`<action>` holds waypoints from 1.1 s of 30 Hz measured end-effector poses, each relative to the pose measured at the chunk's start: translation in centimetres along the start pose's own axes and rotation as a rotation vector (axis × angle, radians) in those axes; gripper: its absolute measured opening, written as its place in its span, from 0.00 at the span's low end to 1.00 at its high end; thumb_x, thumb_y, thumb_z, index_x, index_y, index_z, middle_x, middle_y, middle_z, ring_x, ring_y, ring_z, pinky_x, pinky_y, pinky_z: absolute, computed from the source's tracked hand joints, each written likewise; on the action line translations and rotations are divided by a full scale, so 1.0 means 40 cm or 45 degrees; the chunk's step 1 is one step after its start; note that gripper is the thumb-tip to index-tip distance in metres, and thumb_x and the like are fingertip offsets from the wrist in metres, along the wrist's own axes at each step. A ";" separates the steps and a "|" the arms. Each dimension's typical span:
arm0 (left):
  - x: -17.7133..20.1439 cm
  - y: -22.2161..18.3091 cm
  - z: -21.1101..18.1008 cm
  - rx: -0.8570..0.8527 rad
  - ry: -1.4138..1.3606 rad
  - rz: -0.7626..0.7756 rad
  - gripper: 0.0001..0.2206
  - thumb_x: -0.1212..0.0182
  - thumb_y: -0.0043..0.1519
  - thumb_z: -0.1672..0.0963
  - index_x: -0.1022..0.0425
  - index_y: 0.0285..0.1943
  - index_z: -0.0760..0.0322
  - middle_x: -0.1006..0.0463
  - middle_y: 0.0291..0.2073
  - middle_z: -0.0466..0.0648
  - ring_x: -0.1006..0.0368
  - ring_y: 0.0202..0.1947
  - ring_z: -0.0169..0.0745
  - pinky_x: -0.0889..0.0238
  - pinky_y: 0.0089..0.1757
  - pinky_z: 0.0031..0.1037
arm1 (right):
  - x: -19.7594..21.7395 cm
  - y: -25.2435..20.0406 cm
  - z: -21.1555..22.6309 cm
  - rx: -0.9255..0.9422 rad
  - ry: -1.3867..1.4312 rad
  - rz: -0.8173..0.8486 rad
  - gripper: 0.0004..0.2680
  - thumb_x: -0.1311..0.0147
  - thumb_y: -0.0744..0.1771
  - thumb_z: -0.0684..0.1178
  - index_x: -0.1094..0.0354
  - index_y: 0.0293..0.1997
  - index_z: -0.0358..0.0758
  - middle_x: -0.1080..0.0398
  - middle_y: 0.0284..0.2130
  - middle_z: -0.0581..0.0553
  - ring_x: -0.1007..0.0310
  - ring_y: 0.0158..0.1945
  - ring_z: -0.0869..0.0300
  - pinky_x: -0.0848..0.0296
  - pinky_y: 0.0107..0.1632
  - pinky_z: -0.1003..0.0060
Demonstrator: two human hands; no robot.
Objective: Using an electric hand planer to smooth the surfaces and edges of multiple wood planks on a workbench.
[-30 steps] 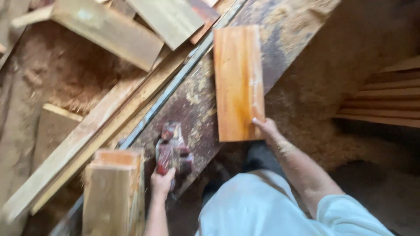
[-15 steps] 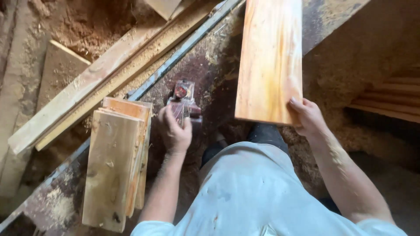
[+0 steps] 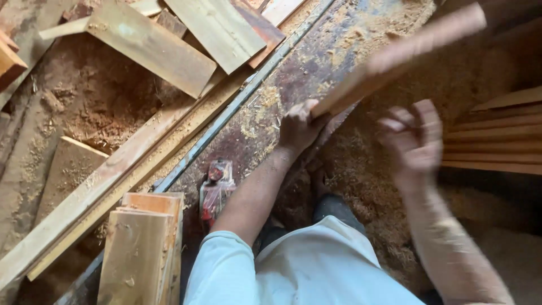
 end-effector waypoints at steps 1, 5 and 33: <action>-0.016 0.031 -0.023 -0.008 0.004 0.009 0.18 0.53 0.55 0.46 0.32 0.34 0.63 0.31 0.19 0.48 0.32 0.18 0.45 0.38 0.19 0.34 | 0.018 -0.024 -0.058 0.004 0.009 -0.007 0.16 0.56 0.65 0.36 0.46 0.58 0.47 0.41 0.42 0.38 0.37 0.42 0.54 0.32 0.43 0.64; -0.122 0.109 0.038 0.498 0.269 0.137 0.13 0.49 0.49 0.49 0.33 0.37 0.56 0.27 0.24 0.50 0.26 0.29 0.51 0.31 0.32 0.42 | -0.031 -0.163 -0.287 -0.192 -0.892 0.446 0.35 0.37 0.49 0.36 0.60 0.57 0.32 0.51 0.49 0.30 0.52 0.51 0.46 0.48 0.50 0.55; 0.468 -0.698 0.350 1.380 0.271 -0.097 0.25 0.39 0.49 0.56 0.39 0.56 0.69 0.31 0.44 0.58 0.31 0.40 0.47 0.37 0.39 0.31 | -0.137 0.001 -0.330 -0.586 0.569 -0.762 0.06 0.50 0.58 0.43 0.41 0.32 0.33 0.38 0.26 0.41 0.33 0.31 0.51 0.28 0.22 0.63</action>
Point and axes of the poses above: each hand's wrist, its own y-axis towards the middle knuckle, its own x-axis out of the back of the hand, z = x × y, the point moved 7 cm from there along y, towards the middle knuckle
